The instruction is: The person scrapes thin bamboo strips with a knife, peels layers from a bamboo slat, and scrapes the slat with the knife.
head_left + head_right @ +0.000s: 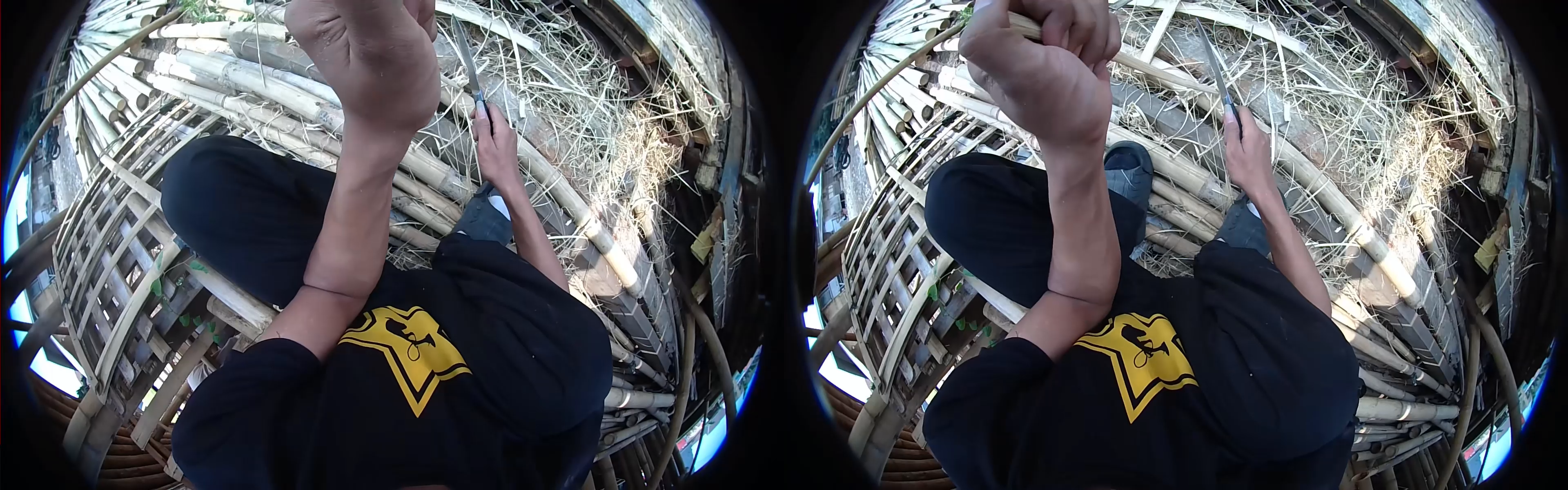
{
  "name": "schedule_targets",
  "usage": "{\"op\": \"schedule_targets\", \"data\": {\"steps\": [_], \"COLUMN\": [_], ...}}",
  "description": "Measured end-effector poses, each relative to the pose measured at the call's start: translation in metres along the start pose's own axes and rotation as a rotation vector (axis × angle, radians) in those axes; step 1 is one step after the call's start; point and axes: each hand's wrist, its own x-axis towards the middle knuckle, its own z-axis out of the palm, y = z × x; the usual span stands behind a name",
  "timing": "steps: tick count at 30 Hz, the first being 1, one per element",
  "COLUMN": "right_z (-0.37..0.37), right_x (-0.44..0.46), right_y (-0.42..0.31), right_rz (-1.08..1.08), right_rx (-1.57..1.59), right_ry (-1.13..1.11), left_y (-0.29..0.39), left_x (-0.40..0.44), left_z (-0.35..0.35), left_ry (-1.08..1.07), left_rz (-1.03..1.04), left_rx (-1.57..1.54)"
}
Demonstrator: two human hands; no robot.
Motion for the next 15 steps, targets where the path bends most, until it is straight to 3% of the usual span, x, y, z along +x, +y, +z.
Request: {"op": "schedule_targets", "data": {"steps": [4,10,15], "right_z": [-0.007,-0.031,-0.036], "right_x": [0.003,0.006,0.004], "right_y": [0.002,0.014,0.020], "right_rz": [-0.005,0.093,0.068], "right_rx": [0.029,0.316,0.305], "right_ry": [0.032,0.158,0.164], "left_y": [0.008,-0.008,-0.002], "left_x": [0.002,-0.005,-0.006], "left_z": [0.000,-0.006,-0.005], "left_ry": [-0.019,0.039,0.028], "left_rz": [-0.006,-0.048,-0.041], "left_rx": [-0.017,-0.098,-0.163]}}
